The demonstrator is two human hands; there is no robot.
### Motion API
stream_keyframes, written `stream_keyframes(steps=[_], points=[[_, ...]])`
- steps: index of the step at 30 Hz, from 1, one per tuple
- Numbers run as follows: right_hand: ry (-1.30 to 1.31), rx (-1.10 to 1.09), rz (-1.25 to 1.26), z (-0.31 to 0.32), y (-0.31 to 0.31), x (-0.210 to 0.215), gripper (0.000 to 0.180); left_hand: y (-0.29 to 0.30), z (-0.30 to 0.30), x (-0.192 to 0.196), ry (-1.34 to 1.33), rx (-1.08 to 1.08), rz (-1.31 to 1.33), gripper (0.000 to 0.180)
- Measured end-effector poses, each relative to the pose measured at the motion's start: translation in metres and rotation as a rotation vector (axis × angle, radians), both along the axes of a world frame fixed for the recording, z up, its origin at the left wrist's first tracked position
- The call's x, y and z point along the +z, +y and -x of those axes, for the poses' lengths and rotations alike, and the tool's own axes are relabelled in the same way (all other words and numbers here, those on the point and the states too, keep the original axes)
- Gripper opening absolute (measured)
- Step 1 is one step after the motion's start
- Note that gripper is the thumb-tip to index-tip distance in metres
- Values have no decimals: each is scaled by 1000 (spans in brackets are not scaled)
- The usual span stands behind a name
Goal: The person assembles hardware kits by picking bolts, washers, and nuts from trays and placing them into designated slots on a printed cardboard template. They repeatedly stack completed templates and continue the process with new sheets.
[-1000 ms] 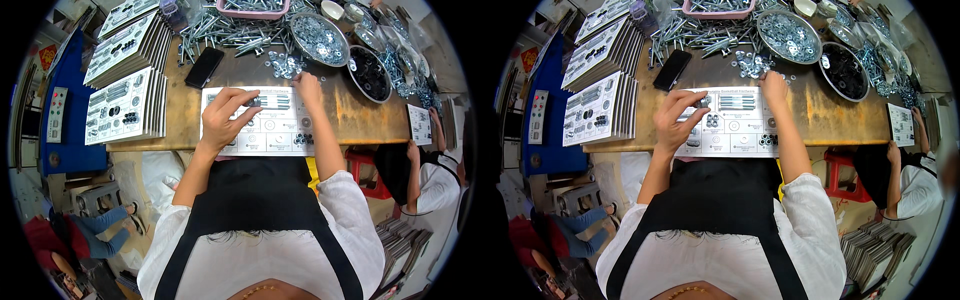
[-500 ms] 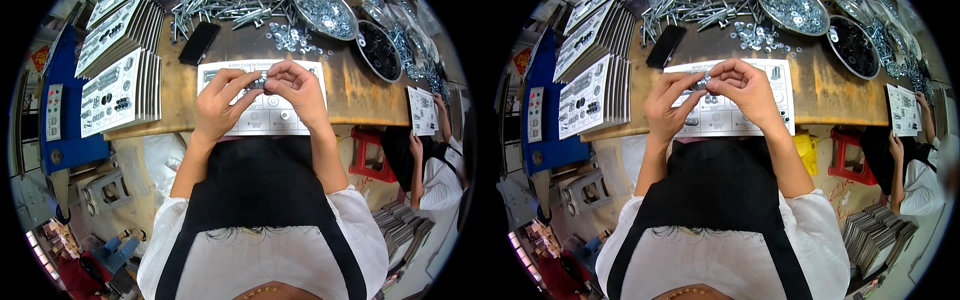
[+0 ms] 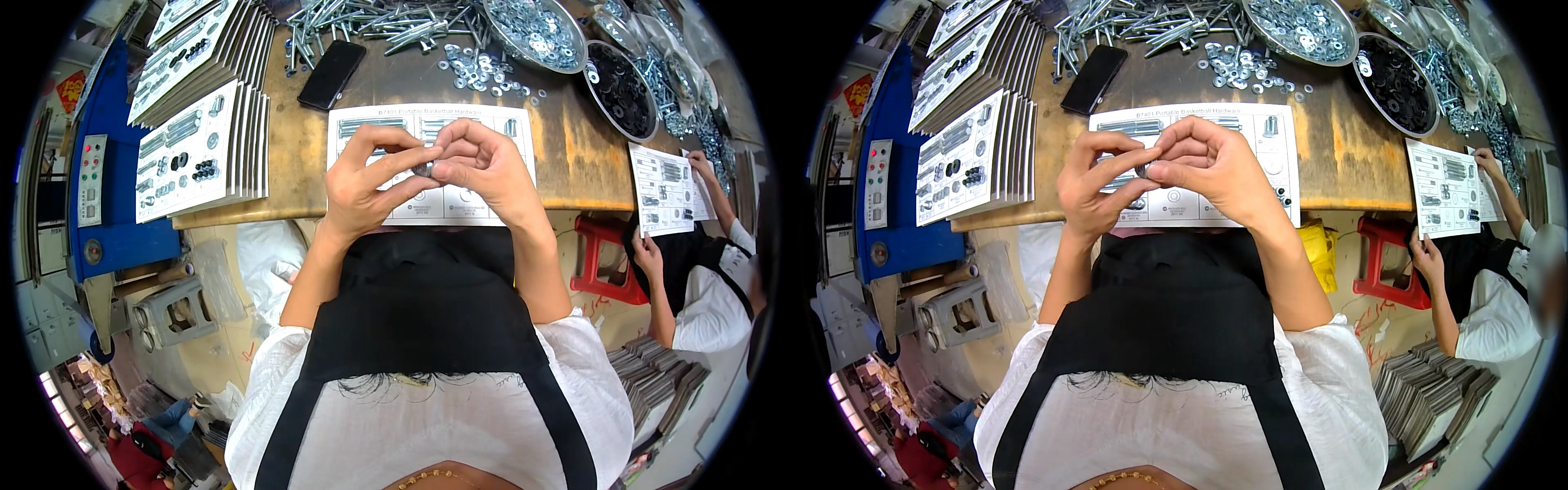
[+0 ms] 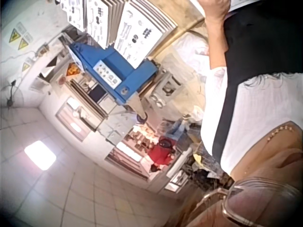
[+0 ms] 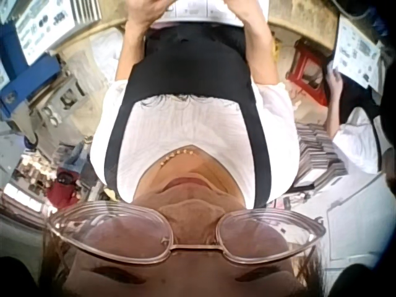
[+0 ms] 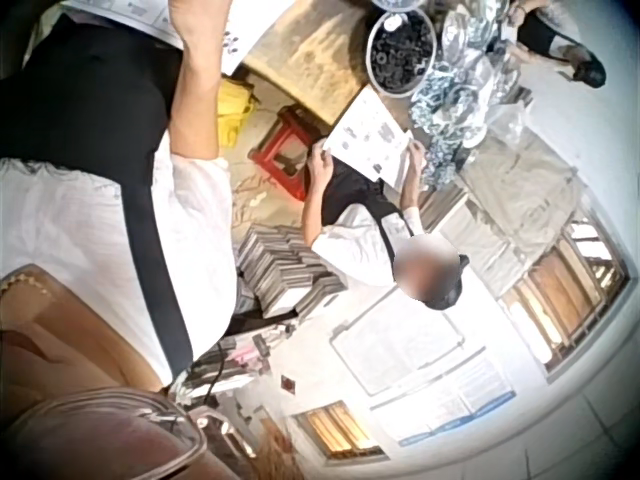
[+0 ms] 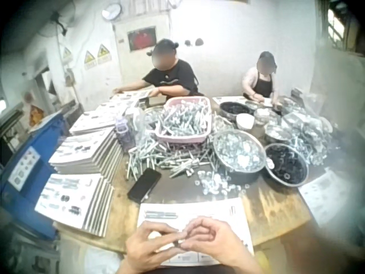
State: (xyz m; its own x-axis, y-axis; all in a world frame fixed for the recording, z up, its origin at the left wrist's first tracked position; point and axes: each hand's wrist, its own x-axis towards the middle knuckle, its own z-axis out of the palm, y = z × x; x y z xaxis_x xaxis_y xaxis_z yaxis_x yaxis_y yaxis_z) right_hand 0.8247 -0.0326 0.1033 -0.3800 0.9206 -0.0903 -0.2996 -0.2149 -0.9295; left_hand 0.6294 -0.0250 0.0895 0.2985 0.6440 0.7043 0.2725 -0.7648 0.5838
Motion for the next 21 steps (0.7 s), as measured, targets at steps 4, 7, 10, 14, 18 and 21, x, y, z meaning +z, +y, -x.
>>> stream_keyframes(steps=[4, 7, 10, 14, 18, 21], points=[[75, 7, -11, 1, -3, -6, 26, 4, 3, -10, -156, -139, 159, 40], [117, 12, 4, 3, -3, -11, 27, 10, 7, -14, -211, -219, 242, 40], [98, -4, 20, 2, -1, -18, 28, 10, 8, -7, -75, -178, 186, 40], [61, -21, 65, 4, -3, -33, 30, 5, 9, -11, 101, -89, 122, 38], [-137, -169, -19, -7, -2, -58, 32, -5, 12, -53, 217, -9, 181, 31], [-185, -279, -10, -23, 0, -67, 27, -13, 10, -92, 374, 32, 197, 24]])
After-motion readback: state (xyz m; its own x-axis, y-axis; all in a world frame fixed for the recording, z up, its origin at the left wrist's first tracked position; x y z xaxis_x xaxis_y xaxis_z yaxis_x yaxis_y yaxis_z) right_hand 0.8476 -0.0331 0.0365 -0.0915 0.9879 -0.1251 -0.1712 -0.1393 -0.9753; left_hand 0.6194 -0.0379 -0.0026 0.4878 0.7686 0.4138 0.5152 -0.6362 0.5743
